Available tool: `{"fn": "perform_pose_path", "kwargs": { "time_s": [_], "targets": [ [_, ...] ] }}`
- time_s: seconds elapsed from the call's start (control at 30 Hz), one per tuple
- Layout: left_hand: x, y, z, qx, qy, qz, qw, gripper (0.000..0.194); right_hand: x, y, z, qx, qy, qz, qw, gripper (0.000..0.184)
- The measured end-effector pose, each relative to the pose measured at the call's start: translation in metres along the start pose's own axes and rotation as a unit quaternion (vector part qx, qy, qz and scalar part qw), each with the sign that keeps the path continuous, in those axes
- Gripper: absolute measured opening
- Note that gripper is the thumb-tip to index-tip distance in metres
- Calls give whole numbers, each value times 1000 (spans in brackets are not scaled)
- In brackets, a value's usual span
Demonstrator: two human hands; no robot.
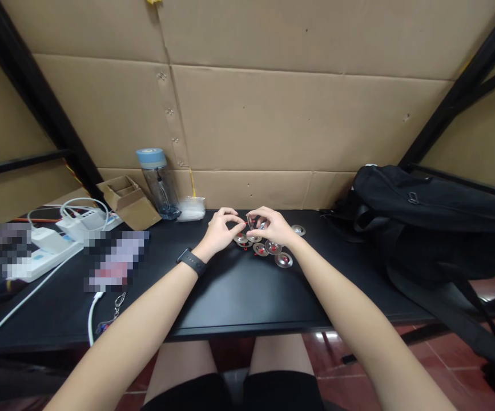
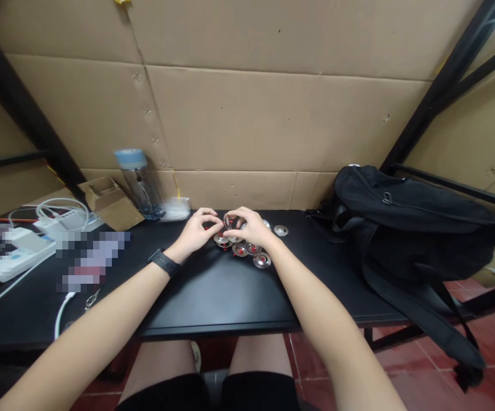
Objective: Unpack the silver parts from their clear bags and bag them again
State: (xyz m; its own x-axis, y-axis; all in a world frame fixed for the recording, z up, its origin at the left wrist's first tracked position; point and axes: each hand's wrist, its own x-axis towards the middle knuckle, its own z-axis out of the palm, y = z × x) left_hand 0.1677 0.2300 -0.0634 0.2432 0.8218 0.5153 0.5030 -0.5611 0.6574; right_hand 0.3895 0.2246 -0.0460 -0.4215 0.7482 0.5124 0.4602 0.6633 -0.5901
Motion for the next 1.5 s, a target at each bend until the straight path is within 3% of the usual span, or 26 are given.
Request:
{"fn": "perform_pose_path", "kwargs": {
  "time_s": [0.2,0.3,0.43,0.6,0.7,0.83,0.97,1.1,1.23,1.37,1.5],
  "targets": [
    [5,-10,-20,150,-1,21,988,13,-1,12,-24,-114,7,53,992,49],
    [9,-27,-32,214,-41,47,975,14,-7,26,-51,-229,14,144,963,43],
    [10,-45,-41,246,-83,56,964,12,-22,49,-90,-273,-10,268,924,34],
    [6,-44,-32,227,-101,72,966,17,-38,77,-115,-263,-52,334,904,35],
    [2,-36,-19,220,-127,102,962,26,-41,89,-116,-239,-56,333,910,36],
    [-2,-27,-7,234,-150,124,953,20,-44,98,-115,-219,-52,340,913,40],
    [-3,-24,-4,232,-143,121,955,14,-44,94,-119,-219,-65,345,910,57],
    [-2,-22,-7,215,-121,107,963,10,-31,70,-107,-200,-26,254,946,48],
    [-3,-12,-10,206,-91,110,968,11,-11,30,-60,-158,-49,98,981,42],
    [-5,1,-11,209,-65,129,967,11,-3,-5,-8,-150,-64,3,987,64],
    [-7,6,-10,213,-39,134,967,13,-4,-16,15,-212,-71,-9,975,37]
  ]
}}
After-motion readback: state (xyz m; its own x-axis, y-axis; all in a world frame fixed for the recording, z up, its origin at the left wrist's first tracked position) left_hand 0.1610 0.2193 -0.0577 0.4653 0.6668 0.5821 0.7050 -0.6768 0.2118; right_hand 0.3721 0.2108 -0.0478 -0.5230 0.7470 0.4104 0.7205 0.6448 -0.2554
